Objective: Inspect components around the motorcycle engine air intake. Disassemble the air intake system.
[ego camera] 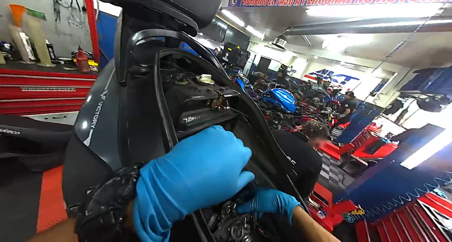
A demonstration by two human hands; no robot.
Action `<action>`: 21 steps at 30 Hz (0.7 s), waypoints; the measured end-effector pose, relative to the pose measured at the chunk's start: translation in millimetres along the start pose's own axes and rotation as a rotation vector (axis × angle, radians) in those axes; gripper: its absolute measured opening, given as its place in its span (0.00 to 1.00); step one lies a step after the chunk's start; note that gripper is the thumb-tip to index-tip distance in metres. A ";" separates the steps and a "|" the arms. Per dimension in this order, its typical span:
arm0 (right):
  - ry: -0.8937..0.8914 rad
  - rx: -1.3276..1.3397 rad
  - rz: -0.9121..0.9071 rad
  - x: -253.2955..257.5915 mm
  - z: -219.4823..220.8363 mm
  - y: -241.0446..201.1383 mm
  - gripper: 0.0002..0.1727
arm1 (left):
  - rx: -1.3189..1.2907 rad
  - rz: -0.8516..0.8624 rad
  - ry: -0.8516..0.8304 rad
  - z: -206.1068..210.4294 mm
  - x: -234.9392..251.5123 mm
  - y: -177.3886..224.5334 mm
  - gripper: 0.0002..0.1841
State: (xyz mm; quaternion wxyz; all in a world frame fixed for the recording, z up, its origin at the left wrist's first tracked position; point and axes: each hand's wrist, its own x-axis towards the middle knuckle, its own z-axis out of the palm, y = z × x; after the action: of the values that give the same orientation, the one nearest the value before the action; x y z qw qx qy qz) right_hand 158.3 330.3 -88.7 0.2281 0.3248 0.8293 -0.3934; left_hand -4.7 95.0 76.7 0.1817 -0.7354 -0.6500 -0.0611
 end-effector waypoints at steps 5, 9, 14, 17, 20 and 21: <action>0.154 -0.033 -0.118 -0.5 17.1 7.5 0.34 | 0.047 0.003 0.036 3.2 -1.0 -0.9 0.26; 0.275 -0.298 -0.117 -20.8 39.4 -26.3 0.37 | 0.043 -0.021 -0.023 -1.2 0.2 -1.1 0.27; 0.379 -0.345 -0.202 -44.3 39.9 -64.4 0.31 | 0.038 -0.040 -0.008 -1.5 1.1 -1.5 0.27; 0.427 -0.268 -0.249 -59.8 22.6 -76.5 0.29 | 0.001 -0.057 0.058 -3.0 1.2 -1.5 0.27; 0.502 -0.139 -0.278 -74.8 -0.7 -80.6 0.24 | -0.036 -0.059 0.152 -4.2 2.6 -2.9 0.28; 0.526 -0.086 -0.296 -80.5 -9.2 -80.5 0.22 | -0.055 -0.065 0.170 -4.5 2.7 -3.4 0.28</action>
State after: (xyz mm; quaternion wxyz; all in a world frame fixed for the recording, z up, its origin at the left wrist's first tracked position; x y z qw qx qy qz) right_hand 154.5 270.1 8.4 -0.0409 0.2811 0.9142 -0.2892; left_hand -7.0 96.3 82.4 0.2139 -0.7108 -0.6538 -0.1471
